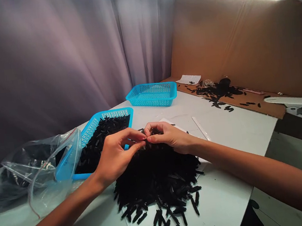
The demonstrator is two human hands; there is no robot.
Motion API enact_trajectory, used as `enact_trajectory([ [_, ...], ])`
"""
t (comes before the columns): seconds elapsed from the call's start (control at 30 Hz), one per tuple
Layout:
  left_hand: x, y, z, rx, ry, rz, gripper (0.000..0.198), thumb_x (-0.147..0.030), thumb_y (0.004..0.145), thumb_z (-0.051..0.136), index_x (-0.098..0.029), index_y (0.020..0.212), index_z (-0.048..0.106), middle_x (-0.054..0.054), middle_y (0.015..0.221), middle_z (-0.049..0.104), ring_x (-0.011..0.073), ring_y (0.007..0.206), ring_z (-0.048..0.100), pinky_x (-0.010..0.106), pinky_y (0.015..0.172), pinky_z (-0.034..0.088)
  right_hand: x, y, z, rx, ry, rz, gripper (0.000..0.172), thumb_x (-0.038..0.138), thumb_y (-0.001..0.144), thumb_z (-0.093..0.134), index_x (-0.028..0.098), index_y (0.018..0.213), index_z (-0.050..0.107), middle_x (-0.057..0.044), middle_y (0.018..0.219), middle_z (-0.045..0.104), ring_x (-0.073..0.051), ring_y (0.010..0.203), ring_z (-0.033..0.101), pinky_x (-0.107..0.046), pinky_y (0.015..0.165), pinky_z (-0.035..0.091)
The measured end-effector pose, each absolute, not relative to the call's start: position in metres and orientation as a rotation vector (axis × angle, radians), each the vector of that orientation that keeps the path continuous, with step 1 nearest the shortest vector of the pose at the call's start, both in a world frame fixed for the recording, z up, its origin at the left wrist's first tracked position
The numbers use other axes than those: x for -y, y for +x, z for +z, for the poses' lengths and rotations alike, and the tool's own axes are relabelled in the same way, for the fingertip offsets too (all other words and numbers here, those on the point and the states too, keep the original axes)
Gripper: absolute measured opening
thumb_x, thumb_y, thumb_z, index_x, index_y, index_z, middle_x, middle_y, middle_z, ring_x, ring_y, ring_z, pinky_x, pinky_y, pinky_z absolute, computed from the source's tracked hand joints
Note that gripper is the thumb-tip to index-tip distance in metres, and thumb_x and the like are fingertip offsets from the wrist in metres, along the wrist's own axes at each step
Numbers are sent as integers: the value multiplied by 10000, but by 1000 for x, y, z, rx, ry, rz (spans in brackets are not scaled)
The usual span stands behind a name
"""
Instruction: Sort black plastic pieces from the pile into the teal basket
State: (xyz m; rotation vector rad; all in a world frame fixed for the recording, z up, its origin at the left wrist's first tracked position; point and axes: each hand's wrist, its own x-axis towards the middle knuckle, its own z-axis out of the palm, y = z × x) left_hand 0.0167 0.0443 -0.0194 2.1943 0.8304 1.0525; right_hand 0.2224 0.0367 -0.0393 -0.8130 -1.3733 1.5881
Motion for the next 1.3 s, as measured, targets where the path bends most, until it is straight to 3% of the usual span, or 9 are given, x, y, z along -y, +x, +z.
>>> enact_trajectory([
  [0.33,-38,12,-17,-994,2086,1224,90,-220,818,822,-184,862,753,-1,836,776,132,740,747,210,707,642,-31,225,-39,1555,-852,1415,117,297,893,740,194,948,748,14,846,701,-155,825,615,-301,826,435],
  [0.73,-32,8,-14,-944,2290,1298,107,-195,847,825,-207,933,763,-20,877,773,110,748,715,209,702,603,-14,218,-29,1590,-849,1049,53,251,916,735,202,903,751,19,756,703,-162,758,653,-296,758,499],
  [1.07,-31,8,-10,-845,2480,1407,130,-151,846,823,-229,924,755,-31,853,774,122,714,677,268,639,543,-6,215,-32,1694,-791,582,68,134,919,728,146,981,752,-9,875,779,-115,784,709,-206,753,537],
  [1.3,-32,7,-10,-806,2550,1420,69,-178,876,804,-216,890,748,-23,833,781,134,764,703,273,666,545,-5,214,-32,1688,-817,681,87,191,972,690,159,936,762,17,809,756,-95,720,668,-193,713,510],
])
